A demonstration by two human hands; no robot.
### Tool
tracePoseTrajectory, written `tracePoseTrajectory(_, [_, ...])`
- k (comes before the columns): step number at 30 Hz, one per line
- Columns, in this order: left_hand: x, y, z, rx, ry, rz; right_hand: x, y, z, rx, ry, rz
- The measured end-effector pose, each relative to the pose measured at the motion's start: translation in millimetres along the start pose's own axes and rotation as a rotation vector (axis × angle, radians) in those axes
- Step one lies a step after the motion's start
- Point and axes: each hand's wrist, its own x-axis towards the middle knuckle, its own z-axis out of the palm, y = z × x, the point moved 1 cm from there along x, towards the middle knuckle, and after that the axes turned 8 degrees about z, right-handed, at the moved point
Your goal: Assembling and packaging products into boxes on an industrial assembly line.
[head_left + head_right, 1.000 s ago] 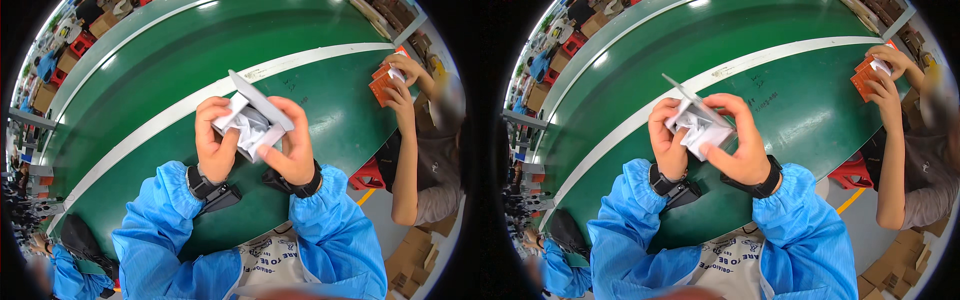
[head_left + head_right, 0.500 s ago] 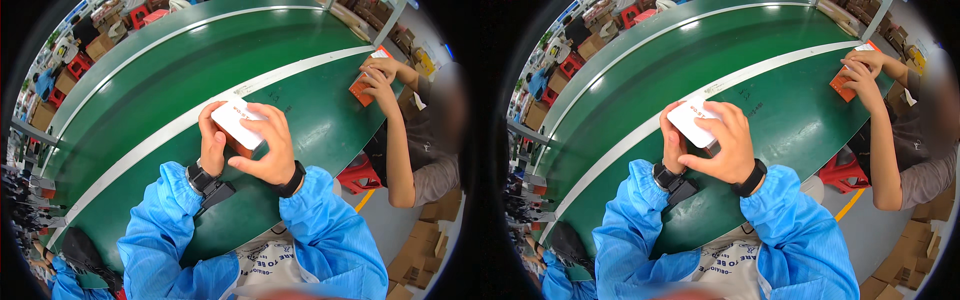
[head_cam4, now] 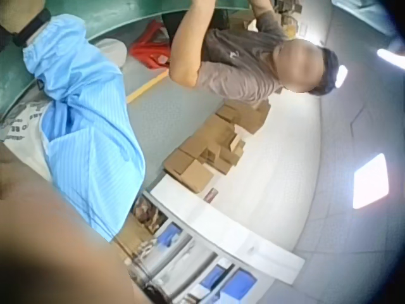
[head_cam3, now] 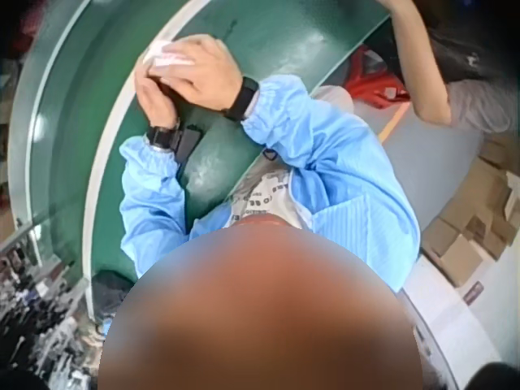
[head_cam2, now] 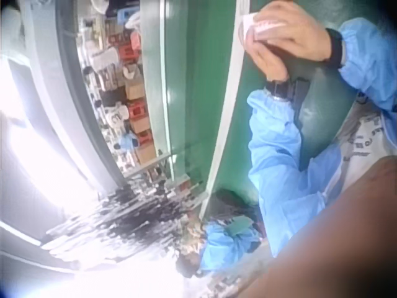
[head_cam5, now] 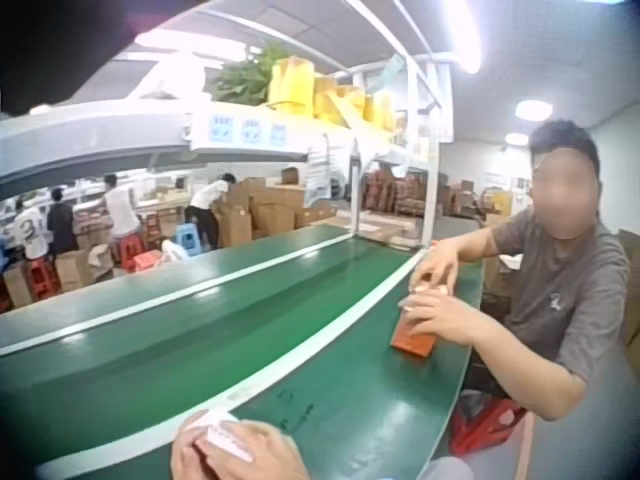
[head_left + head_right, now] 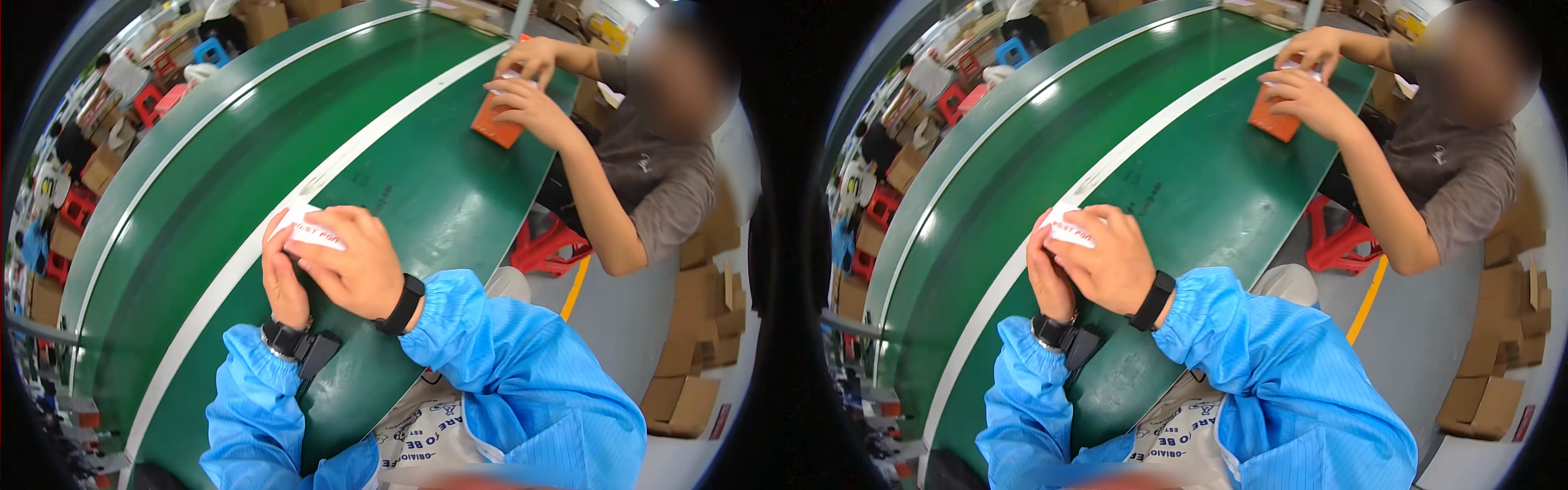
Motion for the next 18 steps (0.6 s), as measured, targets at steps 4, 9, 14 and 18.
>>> tracePoseTrajectory(4, [3.6,-1.0,1.3,0.043,-0.124,0.052,3.6,-0.4,-16.3,-0.054,-0.099,-0.005])
tracePoseTrajectory(9, [0.9,-6.9,4.8,0.197,-0.091,0.021,4.0,9.0,-21.9,0.064,-0.246,-0.016])
tracePoseTrajectory(14, [0.6,3.7,18.0,0.287,-0.221,0.093,19.0,69.0,-10.6,0.866,-0.437,0.22])
tracePoseTrajectory(18, [6.8,4.9,12.5,0.099,-0.058,-0.116,20.5,88.7,-21.7,1.348,-0.693,0.625])
